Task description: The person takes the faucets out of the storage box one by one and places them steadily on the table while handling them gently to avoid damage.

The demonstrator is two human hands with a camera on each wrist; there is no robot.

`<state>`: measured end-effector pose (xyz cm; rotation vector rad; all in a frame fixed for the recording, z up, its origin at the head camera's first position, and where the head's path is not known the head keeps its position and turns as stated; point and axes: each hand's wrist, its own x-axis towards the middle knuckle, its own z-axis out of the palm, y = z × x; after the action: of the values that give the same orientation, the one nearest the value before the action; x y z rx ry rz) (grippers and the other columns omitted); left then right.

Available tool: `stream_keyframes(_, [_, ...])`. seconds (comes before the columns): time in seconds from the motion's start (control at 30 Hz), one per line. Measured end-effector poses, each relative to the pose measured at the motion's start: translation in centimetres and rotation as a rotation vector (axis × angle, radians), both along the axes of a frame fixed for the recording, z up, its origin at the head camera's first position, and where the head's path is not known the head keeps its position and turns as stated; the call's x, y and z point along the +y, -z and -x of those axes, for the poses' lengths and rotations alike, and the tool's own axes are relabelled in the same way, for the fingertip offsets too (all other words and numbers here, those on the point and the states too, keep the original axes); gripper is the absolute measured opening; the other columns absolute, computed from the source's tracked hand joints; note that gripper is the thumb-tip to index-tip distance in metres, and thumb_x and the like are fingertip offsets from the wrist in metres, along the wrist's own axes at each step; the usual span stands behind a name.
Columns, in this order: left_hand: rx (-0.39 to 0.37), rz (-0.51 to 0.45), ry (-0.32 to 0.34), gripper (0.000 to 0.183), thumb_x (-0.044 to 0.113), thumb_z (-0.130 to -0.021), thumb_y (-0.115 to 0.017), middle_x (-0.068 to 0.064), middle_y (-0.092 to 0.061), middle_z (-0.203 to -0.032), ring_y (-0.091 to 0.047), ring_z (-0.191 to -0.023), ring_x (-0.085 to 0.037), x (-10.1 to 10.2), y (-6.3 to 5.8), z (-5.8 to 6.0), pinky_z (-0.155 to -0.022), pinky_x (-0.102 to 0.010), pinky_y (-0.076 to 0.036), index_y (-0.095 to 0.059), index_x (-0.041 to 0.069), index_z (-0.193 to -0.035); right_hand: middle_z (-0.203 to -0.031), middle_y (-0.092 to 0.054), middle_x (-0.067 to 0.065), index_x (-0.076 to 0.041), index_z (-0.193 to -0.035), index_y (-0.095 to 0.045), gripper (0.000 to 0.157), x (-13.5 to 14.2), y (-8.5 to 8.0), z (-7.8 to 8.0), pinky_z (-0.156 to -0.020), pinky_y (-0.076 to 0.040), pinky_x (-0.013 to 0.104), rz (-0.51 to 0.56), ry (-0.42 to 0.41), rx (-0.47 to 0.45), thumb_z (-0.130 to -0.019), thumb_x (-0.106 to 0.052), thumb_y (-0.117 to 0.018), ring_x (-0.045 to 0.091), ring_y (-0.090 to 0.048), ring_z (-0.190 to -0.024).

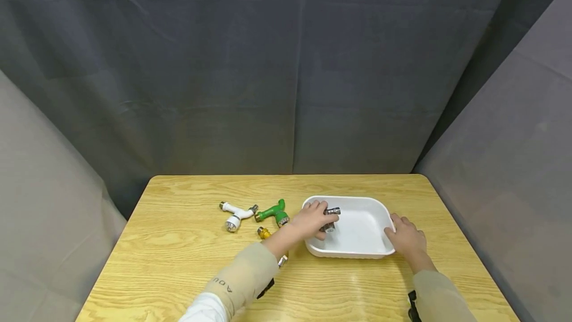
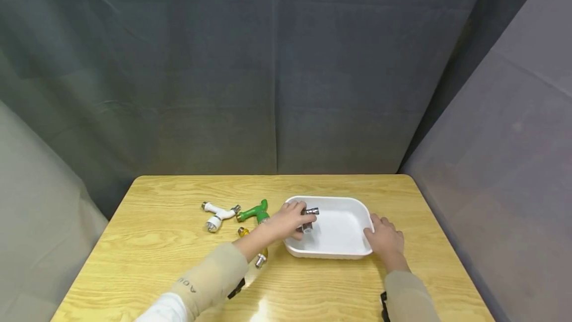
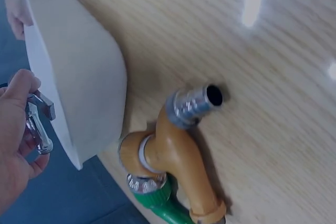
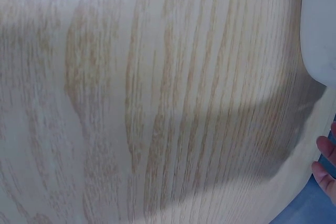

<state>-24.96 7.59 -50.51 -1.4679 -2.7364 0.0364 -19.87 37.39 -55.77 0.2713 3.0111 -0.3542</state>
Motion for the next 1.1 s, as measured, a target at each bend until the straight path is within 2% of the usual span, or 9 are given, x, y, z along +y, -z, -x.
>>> stream_keyframes(0.17, [0.028, -0.049, 0.019, 0.050, 0.040, -0.080, -0.066, -0.003, -0.043, -0.114, -0.042, -0.104, -0.018, -1.5, -0.6, -0.2, -0.083, -0.032, -0.039, -0.047, 0.033, -0.126, -0.119, -0.045, 0.029, -0.001, -0.132, -0.035, 0.055, 0.2, 0.2, 0.1, -0.082, -0.036, 0.061, -0.003, -0.005, 0.006, -0.090, -0.036, -0.043, 0.046, -0.044, -0.106])
stream_keyframes(0.33, [0.057, -0.083, 0.037, 0.050, 0.035, -0.079, -0.064, -0.003, -0.043, -0.112, -0.041, -0.096, -0.015, -3.3, -0.6, -0.6, -0.078, -0.029, -0.039, -0.048, 0.031, -0.126, -0.119, -0.045, 0.030, -0.001, -0.132, -0.036, 0.055, 0.2, 0.3, 0.0, -0.083, -0.036, 0.062, -0.009, -0.005, 0.011, -0.090, -0.037, -0.043, 0.047, -0.044, -0.107])
stream_keyframes(0.67, [0.006, -0.195, -0.005, 0.045, 0.033, -0.080, -0.066, -0.006, -0.045, -0.113, -0.042, -0.096, -0.017, -8.3, 0.5, -1.5, -0.081, -0.033, -0.039, -0.051, 0.028, -0.122, -0.120, -0.044, 0.030, -0.001, -0.132, -0.036, 0.055, 0.2, 0.4, 0.0, -0.083, -0.036, 0.062, -0.023, -0.009, 0.014, -0.090, -0.037, -0.042, 0.047, -0.044, -0.107])
stream_keyframes(0.9, [-0.075, -0.262, -0.069, 0.049, 0.026, -0.078, -0.068, -0.011, -0.045, -0.119, -0.043, -0.109, -0.024, -12.2, 1.9, -2.3, -0.089, -0.042, -0.039, -0.054, 0.026, -0.124, -0.120, -0.045, 0.029, -0.001, -0.133, -0.035, 0.055, 0.2, 0.2, 0.0, -0.085, -0.035, 0.062, -0.002, 0.004, 0.004, -0.090, -0.036, -0.042, 0.046, -0.044, -0.108])
stream_keyframes(1.1, [-0.085, -0.282, -0.118, 0.048, 0.023, -0.076, -0.070, -0.014, -0.046, -0.120, -0.045, -0.109, -0.028, -15.2, 3.0, -2.7, -0.092, -0.048, -0.038, -0.057, 0.021, -0.122, -0.120, -0.044, 0.029, -0.002, -0.133, -0.034, 0.055, 0.2, 0.0, -0.1, -0.085, -0.035, 0.061, 0.002, 0.004, -0.004, -0.091, -0.035, -0.041, 0.045, -0.043, -0.108])
